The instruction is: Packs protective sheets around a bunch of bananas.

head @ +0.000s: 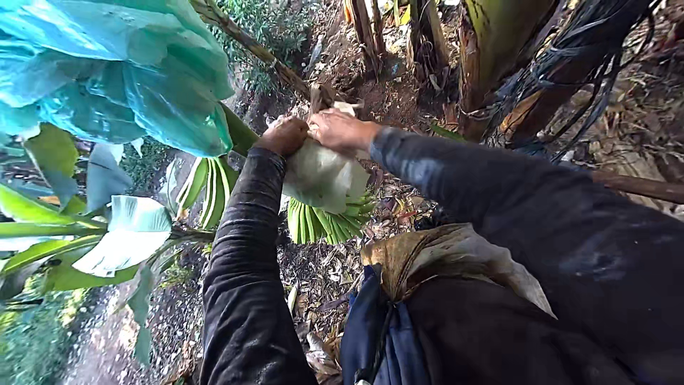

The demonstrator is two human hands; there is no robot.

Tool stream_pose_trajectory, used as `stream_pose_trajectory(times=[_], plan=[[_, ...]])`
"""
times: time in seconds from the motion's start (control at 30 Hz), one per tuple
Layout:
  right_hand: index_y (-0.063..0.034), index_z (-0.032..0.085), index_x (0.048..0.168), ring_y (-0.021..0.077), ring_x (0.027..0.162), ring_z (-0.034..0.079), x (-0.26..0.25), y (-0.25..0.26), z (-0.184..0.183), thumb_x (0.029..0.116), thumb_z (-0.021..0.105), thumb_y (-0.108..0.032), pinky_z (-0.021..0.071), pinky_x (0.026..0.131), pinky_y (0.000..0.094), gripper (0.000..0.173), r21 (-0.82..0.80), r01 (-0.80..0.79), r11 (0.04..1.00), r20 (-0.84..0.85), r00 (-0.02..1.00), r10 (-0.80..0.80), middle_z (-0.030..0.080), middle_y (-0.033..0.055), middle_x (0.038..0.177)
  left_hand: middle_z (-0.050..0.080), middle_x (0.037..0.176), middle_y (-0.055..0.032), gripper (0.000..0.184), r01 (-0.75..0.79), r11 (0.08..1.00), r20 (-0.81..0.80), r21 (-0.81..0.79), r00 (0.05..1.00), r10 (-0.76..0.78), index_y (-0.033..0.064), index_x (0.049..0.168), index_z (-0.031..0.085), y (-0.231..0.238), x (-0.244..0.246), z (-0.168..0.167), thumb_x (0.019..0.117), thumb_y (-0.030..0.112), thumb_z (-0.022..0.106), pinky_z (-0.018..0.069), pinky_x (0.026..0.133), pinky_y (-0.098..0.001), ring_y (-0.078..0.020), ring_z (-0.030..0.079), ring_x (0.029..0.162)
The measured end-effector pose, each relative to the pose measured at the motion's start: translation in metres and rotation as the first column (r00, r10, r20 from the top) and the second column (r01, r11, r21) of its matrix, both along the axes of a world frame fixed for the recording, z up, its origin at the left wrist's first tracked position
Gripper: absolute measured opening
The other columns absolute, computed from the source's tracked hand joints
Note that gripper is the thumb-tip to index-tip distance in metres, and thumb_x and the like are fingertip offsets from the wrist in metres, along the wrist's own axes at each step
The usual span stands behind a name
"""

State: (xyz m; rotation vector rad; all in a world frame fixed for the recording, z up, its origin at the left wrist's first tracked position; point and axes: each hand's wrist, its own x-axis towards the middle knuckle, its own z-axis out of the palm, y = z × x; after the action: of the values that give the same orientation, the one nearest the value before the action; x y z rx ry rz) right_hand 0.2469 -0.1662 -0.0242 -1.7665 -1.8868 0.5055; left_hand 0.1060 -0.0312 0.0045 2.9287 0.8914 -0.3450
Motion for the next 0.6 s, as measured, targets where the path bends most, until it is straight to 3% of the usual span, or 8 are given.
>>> stream_pose_trajectory(times=[0.1,0.17,0.27,0.37,0.43,0.5,0.53,0.6], plan=[[-0.0067,0.062,0.135,0.0387,0.132,0.055,0.005,0.037,-0.017,0.1082,0.032,-0.054,0.0398,0.106,0.0682,0.062,-0.233,-0.186,0.955,-0.065,0.982,0.175,0.061,0.0208,0.137,0.068,0.127,-0.0202,0.052,-0.021,0.997,-0.09,-0.077,0.996,0.014,0.0081,0.122,0.07,-0.003,-0.007,0.01,0.1104,0.041,0.032,0.0422,0.105,-0.0673,-0.0402,0.061,0.125],[-0.0135,0.066,0.131,0.0359,0.127,0.06,0.005,0.047,-0.034,0.1044,0.031,-0.063,0.0416,0.103,0.0701,0.067,-0.25,-0.224,0.942,-0.096,0.974,0.207,0.066,0.0167,0.131,0.07,0.12,-0.0209,0.06,-0.049,0.995,-0.148,-0.088,0.988,0.036,0.0069,0.113,0.071,-0.007,-0.006,0.006,0.1099,0.046,0.027,0.045,0.098,-0.0693,-0.0409,0.064,0.118],[-0.0181,0.069,0.125,0.0275,0.115,0.066,0.01,0.05,-0.056,0.1005,0.038,-0.069,0.0473,0.1,0.063,0.065,-0.266,-0.257,0.929,-0.259,0.947,0.188,0.071,0.0112,0.119,0.07,0.11,-0.0232,0.076,-0.219,0.964,-0.244,-0.149,0.953,0.178,0.0046,0.105,0.071,-0.012,0.004,-0.002,0.1046,0.064,0.023,0.0452,0.088,-0.0741,-0.0424,0.066,0.109],[-0.0128,0.072,0.11,0.0306,0.103,0.069,0.01,0.04,-0.054,0.094,0.043,-0.077,0.0502,0.09,0.064,0.072,-0.361,-0.15,0.92,-0.263,0.963,0.054,0.072,0.0138,0.107,0.07,0.115,-0.0254,0.092,-0.315,0.926,-0.317,-0.208,0.917,0.241,0.002,0.112,0.071,-0.01,0.011,-0.01,0.0989,0.077,0.019,0.0434,0.092,-0.0756,-0.0435,0.066,0.113],[-0.0047,0.07,0.106,0.0342,0.098,0.067,0.008,0.026,-0.043,0.0981,0.055,-0.063,0.0501,0.087,0.0613,0.06,-0.258,-0.013,0.966,-0.232,0.971,-0.049,0.069,0.0181,0.102,0.069,0.12,-0.0265,0.094,-0.34,0.908,-0.347,-0.244,0.905,0.245,0.0014,0.12,0.07,-0.01,0.014,-0.011,0.0999,0.076,0.016,0.0431,0.096,-0.0742,-0.0433,0.065,0.116],[-0.002,0.06,0.133,0.0342,0.121,0.062,0.015,0.007,-0.035,0.0999,0.064,-0.042,0.047,0.107,0.0555,0.052,-0.07,0.152,0.986,-0.266,0.95,-0.165,0.065,0.0204,0.128,0.067,0.118,-0.0293,0.093,-0.367,0.905,-0.349,-0.213,0.894,0.28,-0.0009,0.117,0.069,-0.014,0.015,-0.006,0.1,0.075,0.018,0.0413,0.092,-0.0767,-0.0465,0.064,0.114],[-0.0029,0.056,0.14,0.0314,0.127,0.059,0.022,-0.009,-0.031,0.1,0.065,-0.036,0.0454,0.111,0.0512,0.053,0.028,0.221,0.975,-0.303,0.931,-0.203,0.062,0.0189,0.135,0.068,0.118,-0.0296,0.098,-0.381,0.907,-0.323,-0.179,0.894,0.312,-0.0009,0.116,0.07,-0.017,0.015,-0.001,0.0975,0.079,0.017,0.042,0.093,-0.0774,-0.047,0.064,0.115],[-0.0048,0.055,0.142,0.0233,0.129,0.059,0.035,-0.054,-0.019,0.1001,0.064,-0.031,0.0486,0.111,0.0429,0.05,0.193,0.303,0.933,-0.374,0.902,-0.215,0.061,0.0142,0.137,0.067,0.116,-0.0317,0.095,-0.362,0.925,-0.188,-0.112,0.922,0.338,-0.0027,0.109,0.07,-0.016,0.01,0.008,0.0983,0.078,0.021,0.0433,0.093,-0.0776,-0.0496,0.064,0.114]])
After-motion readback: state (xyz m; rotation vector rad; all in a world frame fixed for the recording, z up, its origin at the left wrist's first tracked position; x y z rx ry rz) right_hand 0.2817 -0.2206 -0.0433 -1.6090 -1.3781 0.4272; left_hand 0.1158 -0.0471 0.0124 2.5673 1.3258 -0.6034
